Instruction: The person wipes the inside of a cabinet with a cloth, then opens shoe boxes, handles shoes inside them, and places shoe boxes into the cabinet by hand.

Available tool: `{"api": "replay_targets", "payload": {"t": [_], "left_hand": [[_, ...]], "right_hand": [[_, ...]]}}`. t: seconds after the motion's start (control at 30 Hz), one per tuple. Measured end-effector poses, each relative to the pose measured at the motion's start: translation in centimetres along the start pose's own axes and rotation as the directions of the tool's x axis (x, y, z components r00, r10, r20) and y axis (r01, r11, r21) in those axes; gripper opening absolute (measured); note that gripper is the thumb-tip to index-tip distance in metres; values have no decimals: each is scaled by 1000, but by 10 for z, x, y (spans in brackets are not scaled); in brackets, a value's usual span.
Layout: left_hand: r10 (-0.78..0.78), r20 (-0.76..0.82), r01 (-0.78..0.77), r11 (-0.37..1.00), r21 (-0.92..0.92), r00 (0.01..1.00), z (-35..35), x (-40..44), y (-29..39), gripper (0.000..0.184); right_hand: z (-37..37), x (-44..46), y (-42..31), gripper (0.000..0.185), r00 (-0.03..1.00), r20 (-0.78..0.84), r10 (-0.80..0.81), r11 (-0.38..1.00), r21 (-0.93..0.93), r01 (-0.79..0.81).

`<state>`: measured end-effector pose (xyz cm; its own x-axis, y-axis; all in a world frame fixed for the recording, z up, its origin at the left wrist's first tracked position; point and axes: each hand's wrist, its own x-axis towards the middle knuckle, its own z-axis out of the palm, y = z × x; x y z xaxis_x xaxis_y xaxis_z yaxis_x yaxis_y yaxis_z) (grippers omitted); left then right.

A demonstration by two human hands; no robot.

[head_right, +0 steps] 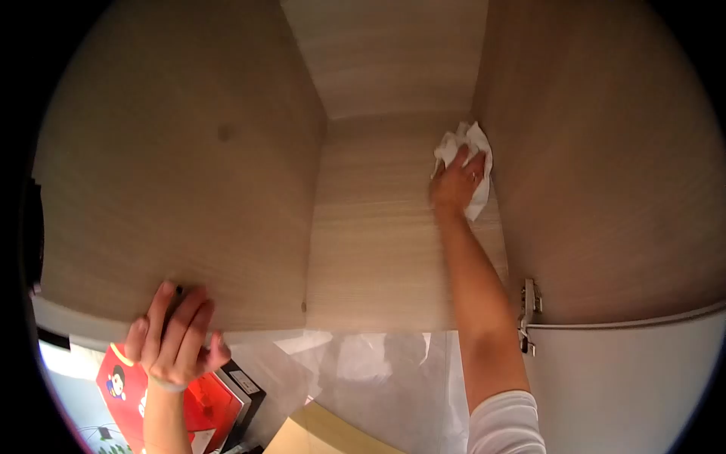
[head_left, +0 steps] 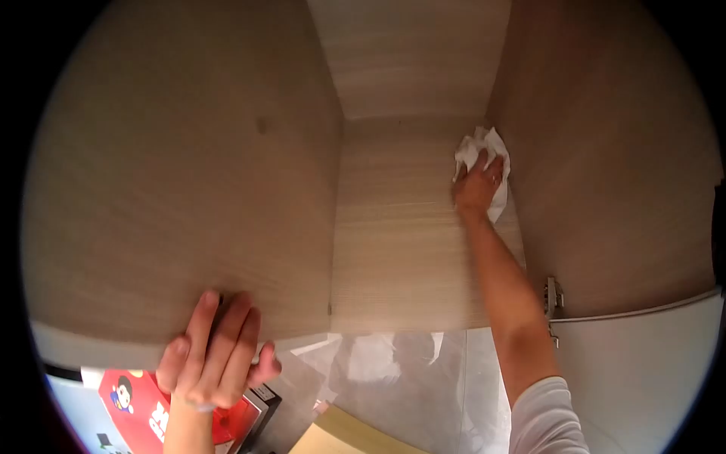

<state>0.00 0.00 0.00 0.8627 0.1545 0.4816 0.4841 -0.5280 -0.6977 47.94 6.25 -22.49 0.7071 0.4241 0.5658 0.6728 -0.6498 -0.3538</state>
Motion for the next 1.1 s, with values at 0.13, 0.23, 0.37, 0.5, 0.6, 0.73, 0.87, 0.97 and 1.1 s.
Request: {"api": "replay_targets", "payload": {"t": [0.13,0.23,0.37,0.5,0.6,0.73,0.87,0.97,1.1], "left_hand": [[87,-188,-84,996,28,978,32,40,38,38],[297,-51,-298,954,-16,953,19,59,24,39],[307,144,-294,950,-103,941,5,75,7,38],[168,59,-154,971,-181,984,35,44,28,34],[220,64,-208,965,-157,973,39,57,30,34],[270,96,-256,957,-140,958,41,73,30,33],[269,116,-254,958,-130,956,45,79,28,33],[264,128,-246,959,-138,956,48,77,30,33],[269,137,-249,957,-146,953,48,76,29,33]], "right_hand": [[70,80,29,68,998,50,27,992,125,-33],[92,94,65,68,990,137,-45,993,117,29],[111,98,32,60,973,223,-55,964,266,-7],[140,77,14,51,986,157,-63,969,245,23],[150,74,-14,41,956,100,-277,822,539,182],[119,65,-83,44,879,412,-240,732,671,-114],[86,25,-93,47,692,510,-511,616,778,-119],[39,-6,-63,44,524,583,-621,580,791,-194],[42,-15,-34,50,799,489,-349,436,840,-324]]}}
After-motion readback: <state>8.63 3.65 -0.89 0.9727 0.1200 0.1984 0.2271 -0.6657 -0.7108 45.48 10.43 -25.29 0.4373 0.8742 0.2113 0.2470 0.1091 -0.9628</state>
